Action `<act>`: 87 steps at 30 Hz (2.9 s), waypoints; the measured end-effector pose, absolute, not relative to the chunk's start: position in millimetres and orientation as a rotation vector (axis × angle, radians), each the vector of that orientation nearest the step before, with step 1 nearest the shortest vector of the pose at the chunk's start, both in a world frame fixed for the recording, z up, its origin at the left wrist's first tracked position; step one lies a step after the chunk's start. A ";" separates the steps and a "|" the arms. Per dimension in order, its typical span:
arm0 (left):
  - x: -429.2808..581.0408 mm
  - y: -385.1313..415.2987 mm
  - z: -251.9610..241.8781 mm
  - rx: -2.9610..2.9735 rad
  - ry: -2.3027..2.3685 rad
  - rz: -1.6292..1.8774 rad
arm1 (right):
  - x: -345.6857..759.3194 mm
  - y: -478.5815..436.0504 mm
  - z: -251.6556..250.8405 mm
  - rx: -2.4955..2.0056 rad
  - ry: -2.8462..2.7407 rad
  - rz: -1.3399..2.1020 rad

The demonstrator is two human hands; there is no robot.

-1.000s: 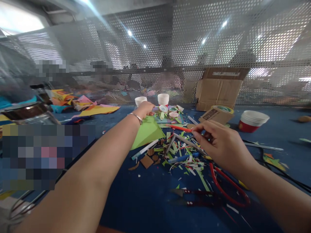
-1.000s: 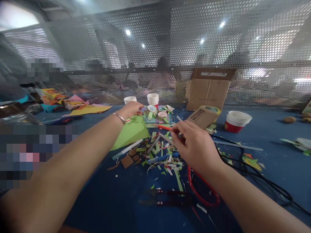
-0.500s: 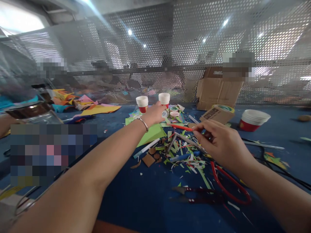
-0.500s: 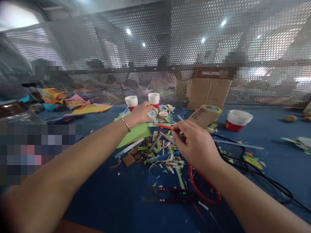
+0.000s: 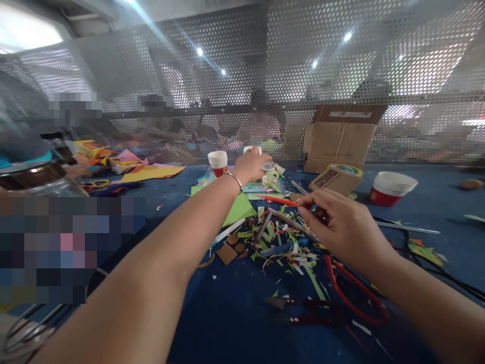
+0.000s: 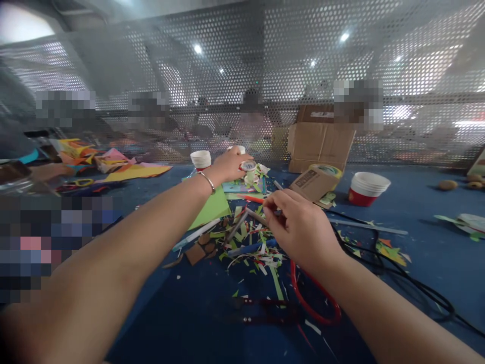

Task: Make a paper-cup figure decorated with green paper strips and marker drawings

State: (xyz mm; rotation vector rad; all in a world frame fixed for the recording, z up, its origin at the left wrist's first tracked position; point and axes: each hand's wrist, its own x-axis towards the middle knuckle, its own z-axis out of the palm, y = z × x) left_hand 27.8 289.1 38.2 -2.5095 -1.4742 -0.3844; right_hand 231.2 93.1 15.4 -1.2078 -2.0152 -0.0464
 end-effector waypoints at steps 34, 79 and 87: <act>-120.6 269.8 64.9 -2.683 -2.282 0.114 | 232.2 93.3 15.1 -1.182 -2.026 -0.062; -106.5 235.6 60.7 -2.796 -1.975 -0.062 | 229.5 92.5 11.6 -1.188 -2.057 -0.029; -105.2 237.2 43.9 -2.846 -1.902 -0.064 | 229.1 92.2 12.2 -1.196 -2.052 -0.017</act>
